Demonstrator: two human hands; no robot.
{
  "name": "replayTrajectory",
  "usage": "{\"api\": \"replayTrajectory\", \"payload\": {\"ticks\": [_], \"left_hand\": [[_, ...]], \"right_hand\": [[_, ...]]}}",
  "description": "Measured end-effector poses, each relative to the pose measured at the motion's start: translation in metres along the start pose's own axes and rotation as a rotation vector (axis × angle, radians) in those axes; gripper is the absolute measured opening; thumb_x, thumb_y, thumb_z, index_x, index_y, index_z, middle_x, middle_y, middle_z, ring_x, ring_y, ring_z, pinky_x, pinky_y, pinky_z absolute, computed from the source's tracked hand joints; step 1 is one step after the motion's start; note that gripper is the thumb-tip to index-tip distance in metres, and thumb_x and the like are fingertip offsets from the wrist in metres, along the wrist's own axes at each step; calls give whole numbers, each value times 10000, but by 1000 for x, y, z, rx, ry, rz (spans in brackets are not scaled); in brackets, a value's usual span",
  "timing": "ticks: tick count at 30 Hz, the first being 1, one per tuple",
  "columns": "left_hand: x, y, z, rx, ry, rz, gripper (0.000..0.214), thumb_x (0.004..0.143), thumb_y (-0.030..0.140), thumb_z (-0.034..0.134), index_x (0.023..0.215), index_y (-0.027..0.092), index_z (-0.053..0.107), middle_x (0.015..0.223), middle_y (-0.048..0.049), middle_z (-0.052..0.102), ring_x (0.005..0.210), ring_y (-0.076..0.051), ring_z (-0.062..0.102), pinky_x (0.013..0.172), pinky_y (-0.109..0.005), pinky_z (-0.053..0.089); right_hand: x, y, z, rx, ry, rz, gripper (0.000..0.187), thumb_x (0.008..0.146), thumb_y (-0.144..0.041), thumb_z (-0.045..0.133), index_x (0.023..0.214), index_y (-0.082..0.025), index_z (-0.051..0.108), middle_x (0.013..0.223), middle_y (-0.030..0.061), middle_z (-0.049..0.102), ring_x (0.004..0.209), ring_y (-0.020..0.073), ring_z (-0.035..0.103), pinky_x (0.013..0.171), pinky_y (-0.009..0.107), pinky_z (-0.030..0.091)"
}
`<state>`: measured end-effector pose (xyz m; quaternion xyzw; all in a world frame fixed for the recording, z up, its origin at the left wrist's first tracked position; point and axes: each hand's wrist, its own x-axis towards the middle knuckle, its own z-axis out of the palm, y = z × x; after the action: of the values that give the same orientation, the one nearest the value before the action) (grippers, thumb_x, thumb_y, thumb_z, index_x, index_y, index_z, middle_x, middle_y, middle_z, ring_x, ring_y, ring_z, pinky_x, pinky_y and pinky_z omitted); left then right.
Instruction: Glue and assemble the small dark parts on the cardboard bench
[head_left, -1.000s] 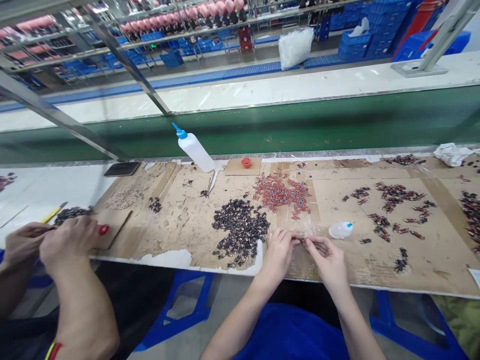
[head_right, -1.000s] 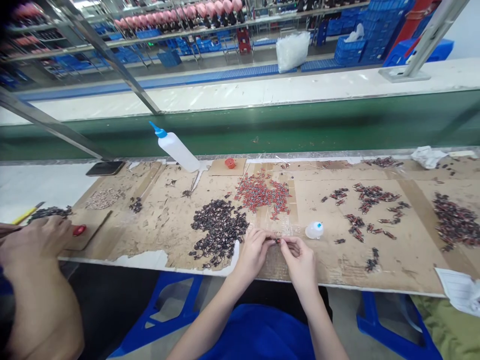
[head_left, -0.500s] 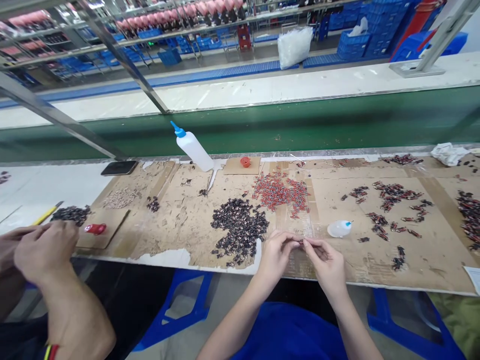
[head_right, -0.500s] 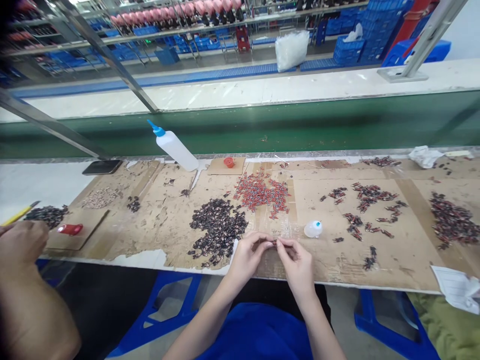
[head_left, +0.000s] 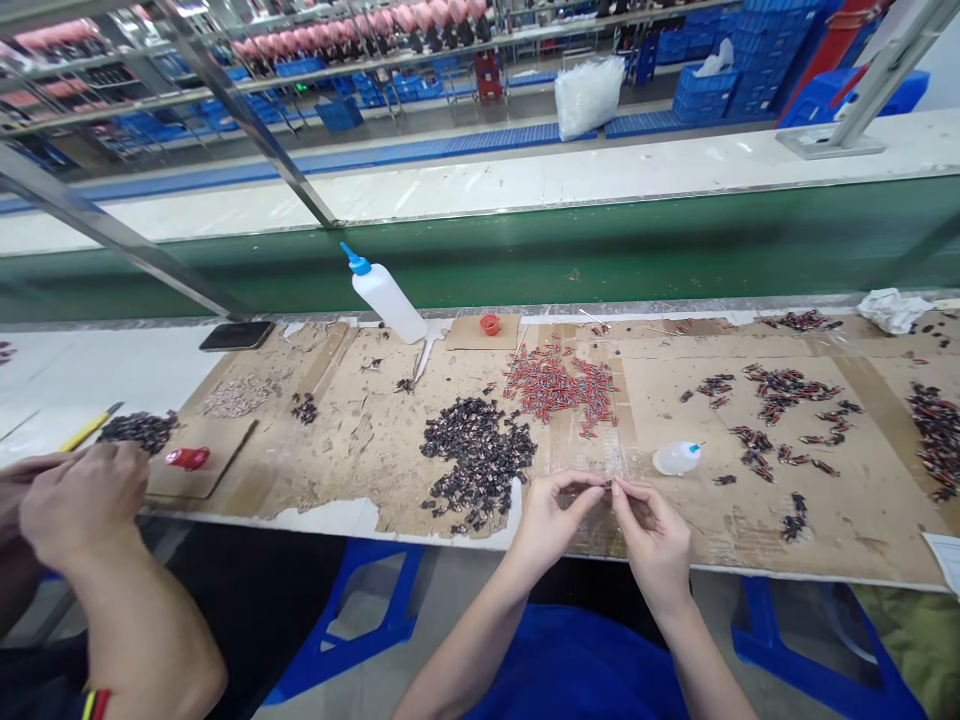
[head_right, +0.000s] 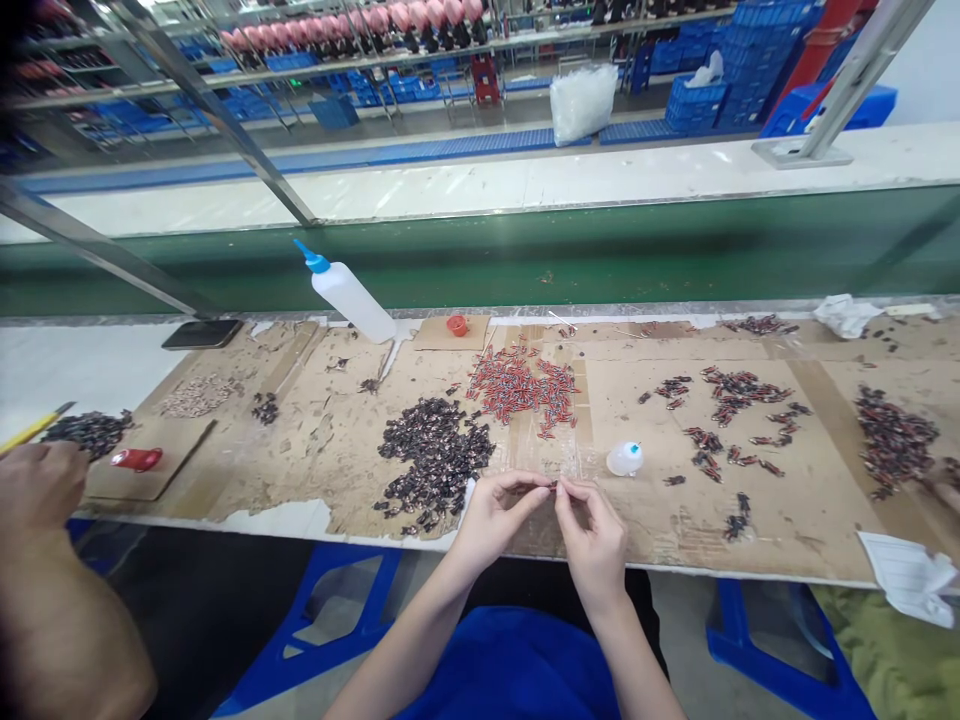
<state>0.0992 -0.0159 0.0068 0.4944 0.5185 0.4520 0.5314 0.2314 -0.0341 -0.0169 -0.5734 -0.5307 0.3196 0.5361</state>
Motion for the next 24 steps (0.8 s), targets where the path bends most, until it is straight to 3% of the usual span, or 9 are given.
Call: {"api": "replayTrajectory", "payload": {"ticks": [9,16,20,24], "left_hand": [[1,6,4,-78,36,-44,145,716,283,720,774,153,747,821,-79,769,785,-198,711,768,-301,567],[3,-5,6,-60,33,-66,119,723,258,683,761,149,710,778,-56,746,740,-172,679,749,-286,540],[-1,-9,12,74,-3,-22,74,758,222,660,773,159,694,796,-46,726,779,-169,664,765,-281,520],[-2,-8,13,237,-141,107,95,805,196,656,894,181,683,902,-51,712,886,-179,645,823,-291,504]], "right_hand": [[4,-2,-2,-82,15,-212,94,854,-248,616,833,-188,685,830,73,718,765,192,696,736,332,593],[9,-8,-4,-119,-29,-313,100,855,-213,599,813,-200,689,768,53,721,697,180,698,691,303,598],[5,-2,-14,-104,-83,-213,97,840,-253,626,802,-195,693,783,61,730,698,183,704,681,295,602],[0,8,-38,-54,-70,-63,180,803,-351,666,735,-185,686,737,60,734,634,183,703,624,285,609]]}}
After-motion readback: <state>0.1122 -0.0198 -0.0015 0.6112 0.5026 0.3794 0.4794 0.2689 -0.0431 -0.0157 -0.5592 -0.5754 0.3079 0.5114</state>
